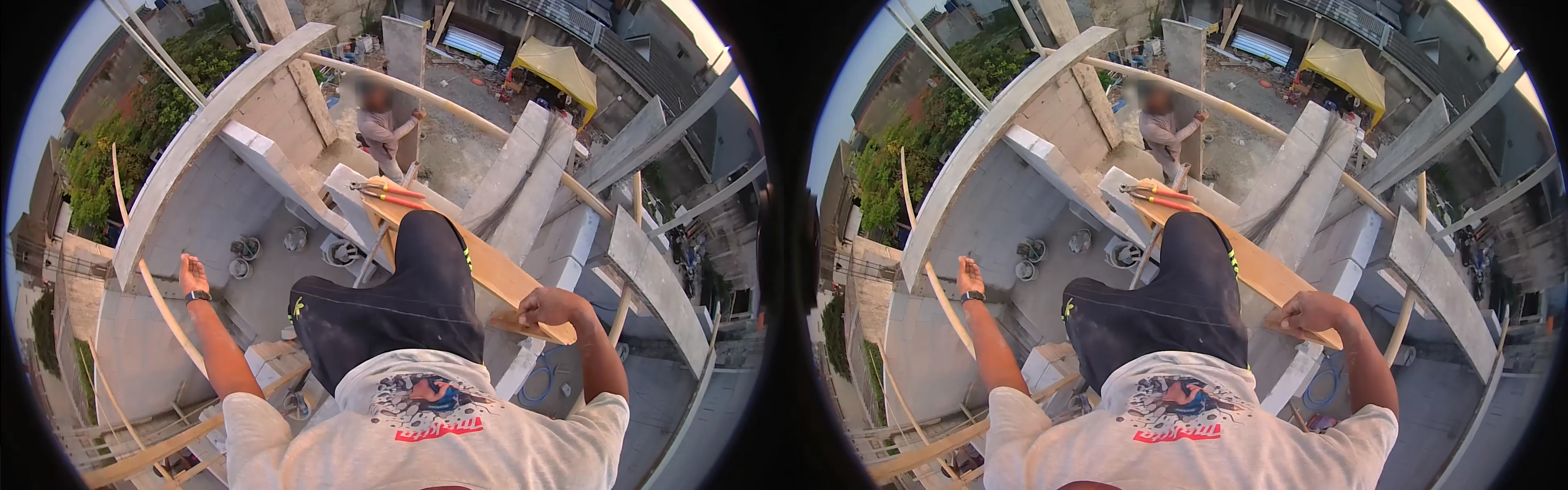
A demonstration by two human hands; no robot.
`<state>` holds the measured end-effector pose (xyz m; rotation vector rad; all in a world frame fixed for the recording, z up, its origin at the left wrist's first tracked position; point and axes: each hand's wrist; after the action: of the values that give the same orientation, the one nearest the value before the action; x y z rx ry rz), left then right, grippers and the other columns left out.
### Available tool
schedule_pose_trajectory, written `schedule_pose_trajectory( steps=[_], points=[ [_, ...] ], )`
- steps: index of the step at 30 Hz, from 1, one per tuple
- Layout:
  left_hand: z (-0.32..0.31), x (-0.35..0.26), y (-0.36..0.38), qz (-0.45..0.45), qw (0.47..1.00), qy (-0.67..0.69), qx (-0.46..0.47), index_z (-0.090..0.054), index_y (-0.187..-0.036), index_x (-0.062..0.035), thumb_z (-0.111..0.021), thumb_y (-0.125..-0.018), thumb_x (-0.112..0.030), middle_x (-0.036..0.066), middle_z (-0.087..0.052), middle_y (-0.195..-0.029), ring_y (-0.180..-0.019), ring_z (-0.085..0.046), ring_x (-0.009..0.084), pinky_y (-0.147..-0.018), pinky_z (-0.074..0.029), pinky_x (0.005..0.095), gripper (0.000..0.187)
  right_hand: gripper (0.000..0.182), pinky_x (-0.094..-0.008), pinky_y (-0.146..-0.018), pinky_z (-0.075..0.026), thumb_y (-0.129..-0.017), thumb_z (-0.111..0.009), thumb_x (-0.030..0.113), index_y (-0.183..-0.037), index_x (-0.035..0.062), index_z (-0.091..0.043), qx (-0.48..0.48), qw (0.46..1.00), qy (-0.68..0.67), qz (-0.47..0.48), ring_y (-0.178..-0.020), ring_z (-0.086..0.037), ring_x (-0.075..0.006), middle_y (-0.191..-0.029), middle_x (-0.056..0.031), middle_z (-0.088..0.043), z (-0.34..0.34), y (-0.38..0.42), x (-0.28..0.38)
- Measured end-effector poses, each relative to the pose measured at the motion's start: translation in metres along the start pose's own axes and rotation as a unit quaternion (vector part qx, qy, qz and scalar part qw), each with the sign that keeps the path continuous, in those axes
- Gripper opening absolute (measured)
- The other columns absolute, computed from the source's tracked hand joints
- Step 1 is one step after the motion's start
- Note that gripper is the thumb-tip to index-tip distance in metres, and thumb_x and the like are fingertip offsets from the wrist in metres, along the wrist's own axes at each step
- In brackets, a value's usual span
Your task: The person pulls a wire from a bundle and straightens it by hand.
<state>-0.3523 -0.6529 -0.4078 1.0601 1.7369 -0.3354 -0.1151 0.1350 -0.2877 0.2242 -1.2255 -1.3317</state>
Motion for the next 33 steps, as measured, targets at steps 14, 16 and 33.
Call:
schedule_pose_trajectory(
  steps=[14, 16, 33],
  points=[
    [0.025, -0.006, 0.044, -0.021, 0.993, -0.111, -0.022, -0.061, -0.083, -0.013, -0.076, -0.086, -0.026, -0.004, -0.061, -0.072, -0.063, -0.057, 0.0051, -0.055, -0.046, 0.0194, 0.02, 0.026, -0.0303, -0.052, -0.042, -0.097, -0.055, 0.019, -0.083, -0.0003, -0.065, -0.447, 0.854, -0.262, 0.046, -0.056, -0.057, -0.016, -0.067, -0.0062, -0.062, -0.002, -0.065, -0.025],
    [0.024, -0.015, 0.047, -0.06, 0.995, -0.076, -0.007, -0.062, -0.083, -0.0132, -0.075, -0.087, -0.025, -0.004, -0.06, -0.072, -0.064, -0.056, 0.0045, -0.057, -0.046, 0.0181, 0.019, 0.02, -0.0371, -0.058, -0.045, -0.092, -0.056, 0.016, -0.082, 0.0007, -0.065, -0.471, 0.881, 0.04, 0.03, -0.062, -0.061, -0.026, -0.067, -0.0103, -0.065, -0.007, -0.064, -0.017],
    [0.054, -0.003, 0.043, 0.048, 0.998, -0.031, -0.036, -0.066, -0.096, -0.0124, -0.073, -0.088, -0.029, -0.006, -0.065, -0.087, -0.077, -0.061, 0.0058, -0.069, -0.052, 0.0205, 0.02, 0.021, -0.0245, -0.046, -0.028, -0.093, -0.065, 0.022, -0.087, 0.0022, -0.066, -0.212, 0.744, -0.581, 0.254, -0.05, -0.032, -0.0042, -0.067, 0.0024, -0.056, 0.01, -0.01, -0.024]
  ],
)
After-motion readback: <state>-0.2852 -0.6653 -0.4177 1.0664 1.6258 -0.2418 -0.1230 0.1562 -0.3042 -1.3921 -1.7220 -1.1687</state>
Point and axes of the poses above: each hand's wrist, its own y-axis away from the middle knuckle, its own z-axis out of the back of the hand, x = y × z
